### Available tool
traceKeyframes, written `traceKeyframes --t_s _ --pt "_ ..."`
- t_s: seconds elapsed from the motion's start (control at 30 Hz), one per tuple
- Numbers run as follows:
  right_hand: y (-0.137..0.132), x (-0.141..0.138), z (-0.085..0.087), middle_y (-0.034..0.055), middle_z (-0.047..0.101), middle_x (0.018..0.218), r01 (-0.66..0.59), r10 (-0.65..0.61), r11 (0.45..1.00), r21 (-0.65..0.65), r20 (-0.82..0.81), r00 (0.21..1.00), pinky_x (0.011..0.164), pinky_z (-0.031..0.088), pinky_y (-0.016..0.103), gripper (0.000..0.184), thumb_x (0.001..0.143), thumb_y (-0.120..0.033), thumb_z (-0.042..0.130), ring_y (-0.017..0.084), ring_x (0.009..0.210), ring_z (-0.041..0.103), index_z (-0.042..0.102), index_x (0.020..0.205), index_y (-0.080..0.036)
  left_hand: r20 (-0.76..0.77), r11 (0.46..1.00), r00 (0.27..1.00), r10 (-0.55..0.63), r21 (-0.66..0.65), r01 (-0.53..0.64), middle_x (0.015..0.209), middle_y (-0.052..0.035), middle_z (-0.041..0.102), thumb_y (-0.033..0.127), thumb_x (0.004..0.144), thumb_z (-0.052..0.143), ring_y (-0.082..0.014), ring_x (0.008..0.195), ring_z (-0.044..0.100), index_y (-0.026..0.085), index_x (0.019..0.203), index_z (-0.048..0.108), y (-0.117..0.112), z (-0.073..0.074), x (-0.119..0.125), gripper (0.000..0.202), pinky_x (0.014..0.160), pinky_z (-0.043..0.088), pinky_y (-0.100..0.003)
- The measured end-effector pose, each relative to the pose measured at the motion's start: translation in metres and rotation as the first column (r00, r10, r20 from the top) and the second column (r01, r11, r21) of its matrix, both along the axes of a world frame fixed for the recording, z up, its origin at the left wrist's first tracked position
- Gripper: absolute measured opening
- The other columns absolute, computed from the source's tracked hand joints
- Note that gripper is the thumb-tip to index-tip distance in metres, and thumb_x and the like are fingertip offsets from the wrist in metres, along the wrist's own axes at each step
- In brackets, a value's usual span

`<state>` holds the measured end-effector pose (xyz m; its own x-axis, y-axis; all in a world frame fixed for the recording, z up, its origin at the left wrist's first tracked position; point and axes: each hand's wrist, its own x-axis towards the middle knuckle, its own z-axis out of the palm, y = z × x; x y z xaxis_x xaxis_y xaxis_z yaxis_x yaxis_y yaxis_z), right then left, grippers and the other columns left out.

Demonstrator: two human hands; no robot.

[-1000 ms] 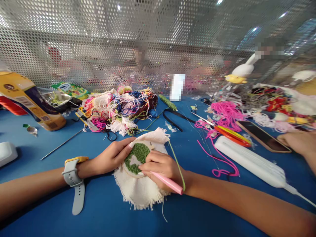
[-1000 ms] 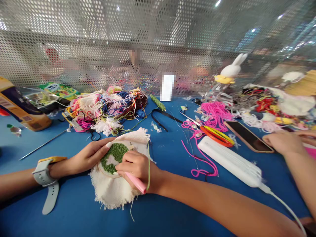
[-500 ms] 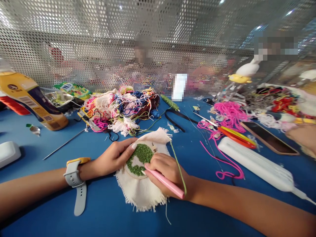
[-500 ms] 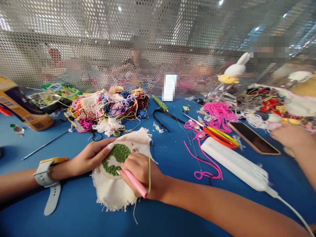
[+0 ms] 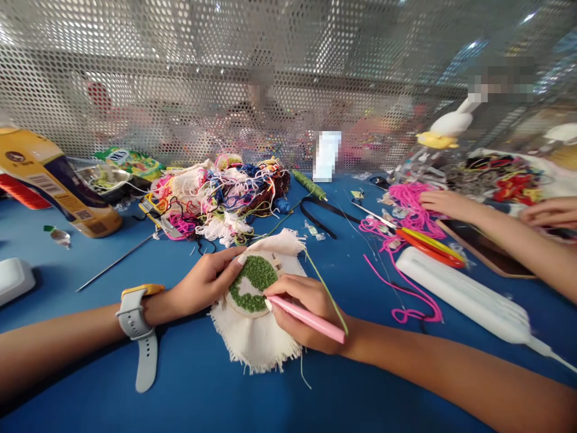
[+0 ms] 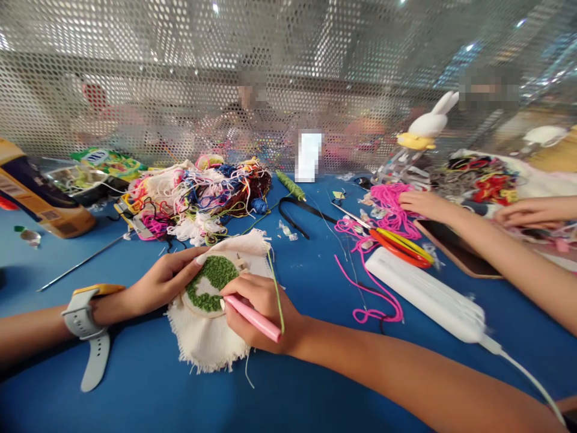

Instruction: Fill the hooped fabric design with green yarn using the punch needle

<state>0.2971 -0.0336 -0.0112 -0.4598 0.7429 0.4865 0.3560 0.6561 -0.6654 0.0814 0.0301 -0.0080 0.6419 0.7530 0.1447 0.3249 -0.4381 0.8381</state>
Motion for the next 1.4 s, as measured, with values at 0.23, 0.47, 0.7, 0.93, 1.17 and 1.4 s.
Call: traceKeyframes --t_s 0.23,0.47,0.7,0.93,1.17,1.4 --pt "0.001 0.004 -0.002 0.0018 0.059 0.071 0.051 -0.050 0.985 -0.167 0.011 0.999 0.052 0.043 0.026 0.011 0.083 -0.014 0.054 0.011 0.060 0.053 0.057 0.086 -0.024 0.077 0.997 0.997 0.000 -0.075 0.006 0.095 -0.0082 0.067 0.038 0.094 0.039 -0.0173 0.080 0.062 0.013 0.126 0.051 0.000 -0.002 0.001 0.043 0.071 0.053 -0.026" --pt "-0.004 0.006 -0.007 0.0011 0.062 0.073 0.092 -0.094 0.986 -0.141 -0.006 0.996 0.053 0.044 0.023 0.002 0.081 -0.018 0.058 0.011 0.061 0.055 0.059 0.083 -0.017 0.082 1.000 0.997 0.010 -0.019 -0.009 0.071 -0.0045 0.066 0.038 0.092 0.042 -0.0139 0.063 0.060 0.010 0.122 0.055 -0.002 -0.001 0.003 0.043 0.060 0.051 -0.022" --pt "0.058 0.122 0.066 0.0019 0.063 0.081 -0.027 0.029 0.999 0.028 -0.071 0.997 0.054 0.050 0.021 0.021 0.093 -0.033 0.049 0.008 0.061 0.056 0.061 0.088 -0.016 0.090 1.000 0.996 0.004 -0.005 -0.003 0.066 -0.0034 0.064 0.037 0.093 0.040 -0.0135 0.061 0.059 0.008 0.123 0.053 -0.004 0.001 0.004 0.044 0.056 0.050 -0.021" --pt "0.047 0.102 0.075 -0.0065 0.047 0.049 -0.037 0.046 0.995 0.092 -0.101 0.994 0.036 0.029 0.017 0.034 0.081 -0.023 0.064 0.004 0.041 0.037 0.051 0.050 -0.020 0.072 1.000 0.997 0.003 0.002 -0.003 0.069 -0.0038 0.066 0.037 0.093 0.041 -0.0154 0.068 0.062 0.009 0.123 0.054 -0.004 0.002 0.003 0.043 0.058 0.051 -0.021" --pt "-0.012 -0.003 -0.001 0.0014 0.050 0.069 -0.008 0.008 1.000 -0.014 -0.001 1.000 0.053 0.039 0.025 0.010 0.075 -0.007 0.050 0.012 0.060 0.046 0.053 0.076 -0.016 0.073 1.000 0.997 0.013 -0.014 -0.012 0.076 -0.0054 0.068 0.036 0.094 0.041 -0.0163 0.071 0.063 0.009 0.125 0.052 -0.004 0.000 0.003 0.043 0.059 0.052 -0.022" --pt "-0.001 0.004 0.009 0.0041 0.056 0.082 -0.039 0.047 0.988 -0.151 0.054 0.997 0.068 0.044 0.025 0.012 0.081 -0.007 0.051 0.013 0.076 0.055 0.058 0.085 -0.016 0.042 0.997 0.999 -0.034 0.075 0.031 0.091 -0.0060 0.067 0.031 0.096 0.037 -0.0148 0.078 0.061 0.013 0.130 0.047 -0.010 0.004 0.002 0.040 0.068 0.051 -0.021"
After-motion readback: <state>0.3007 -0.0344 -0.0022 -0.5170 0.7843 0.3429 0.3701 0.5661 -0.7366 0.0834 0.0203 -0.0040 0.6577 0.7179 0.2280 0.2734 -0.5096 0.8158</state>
